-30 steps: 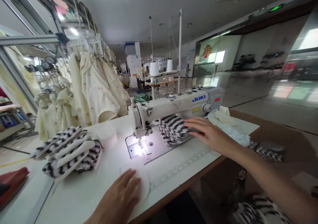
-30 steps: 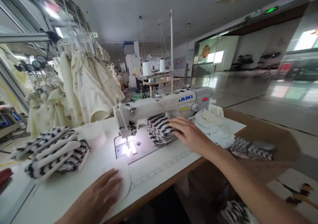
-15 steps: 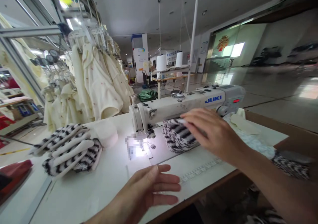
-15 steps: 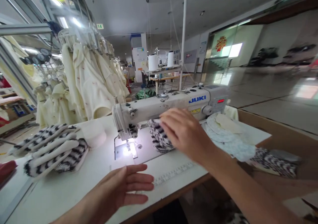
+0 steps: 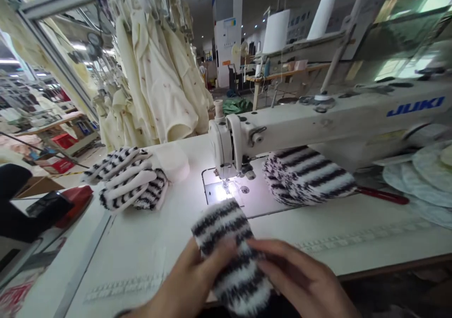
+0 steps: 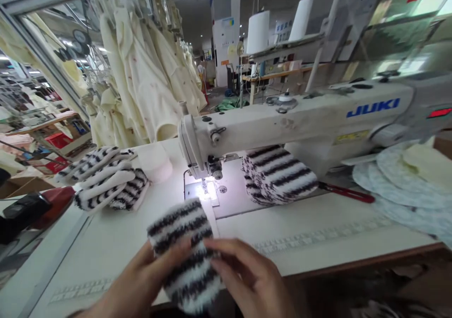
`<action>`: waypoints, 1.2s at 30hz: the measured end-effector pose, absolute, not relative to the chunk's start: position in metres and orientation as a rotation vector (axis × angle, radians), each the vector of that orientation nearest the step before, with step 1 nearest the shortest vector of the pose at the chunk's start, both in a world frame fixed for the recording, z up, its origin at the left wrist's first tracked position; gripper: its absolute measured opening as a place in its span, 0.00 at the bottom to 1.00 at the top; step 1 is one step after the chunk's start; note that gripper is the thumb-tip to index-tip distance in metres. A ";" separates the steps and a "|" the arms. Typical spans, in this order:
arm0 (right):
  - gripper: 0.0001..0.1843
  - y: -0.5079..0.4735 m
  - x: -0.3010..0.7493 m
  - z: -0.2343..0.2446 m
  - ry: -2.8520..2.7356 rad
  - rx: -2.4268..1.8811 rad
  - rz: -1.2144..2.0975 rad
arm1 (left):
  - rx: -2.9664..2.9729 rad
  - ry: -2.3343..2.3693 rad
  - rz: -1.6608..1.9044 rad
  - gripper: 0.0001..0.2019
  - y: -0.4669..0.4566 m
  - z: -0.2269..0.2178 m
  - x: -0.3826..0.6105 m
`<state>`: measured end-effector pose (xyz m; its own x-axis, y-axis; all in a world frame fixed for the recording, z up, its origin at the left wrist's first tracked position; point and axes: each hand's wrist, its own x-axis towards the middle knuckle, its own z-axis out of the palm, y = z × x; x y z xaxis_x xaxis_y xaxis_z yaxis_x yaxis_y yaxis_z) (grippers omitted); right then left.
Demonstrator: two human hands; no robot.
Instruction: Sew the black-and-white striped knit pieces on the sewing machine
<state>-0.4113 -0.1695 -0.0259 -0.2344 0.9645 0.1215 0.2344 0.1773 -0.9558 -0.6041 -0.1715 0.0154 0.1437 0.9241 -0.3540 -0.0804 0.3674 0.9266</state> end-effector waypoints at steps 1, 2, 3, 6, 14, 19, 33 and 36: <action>0.14 -0.162 -0.418 -0.023 -1.554 -1.183 1.214 | 1.057 1.227 0.880 0.19 -0.160 0.020 -0.608; 0.15 -0.155 -0.424 -0.022 -1.523 -1.203 1.249 | 1.232 1.276 0.840 0.18 -0.146 0.021 -0.612; 0.15 -0.148 -0.429 -0.022 -1.544 -1.225 1.232 | 1.425 1.338 0.769 0.17 -0.133 0.021 -0.617; 0.15 -0.135 -0.436 -0.028 -1.762 -1.321 1.032 | 1.906 1.512 0.482 0.13 -0.099 0.010 -0.630; 0.16 -0.134 -0.431 -0.024 -1.927 -1.355 0.856 | 2.107 1.589 0.278 0.12 -0.084 0.018 -0.630; 0.19 -0.135 -0.432 -0.036 -2.024 -1.335 0.717 | 2.228 1.642 0.154 0.14 -0.074 0.017 -0.631; 0.23 -0.136 -0.439 -0.059 -2.107 -1.204 0.251 | 2.042 1.630 0.331 0.11 -0.060 0.001 -0.632; 0.23 -0.135 -0.439 -0.061 -2.096 -1.224 0.184 | 2.072 1.620 0.315 0.13 -0.060 0.003 -0.630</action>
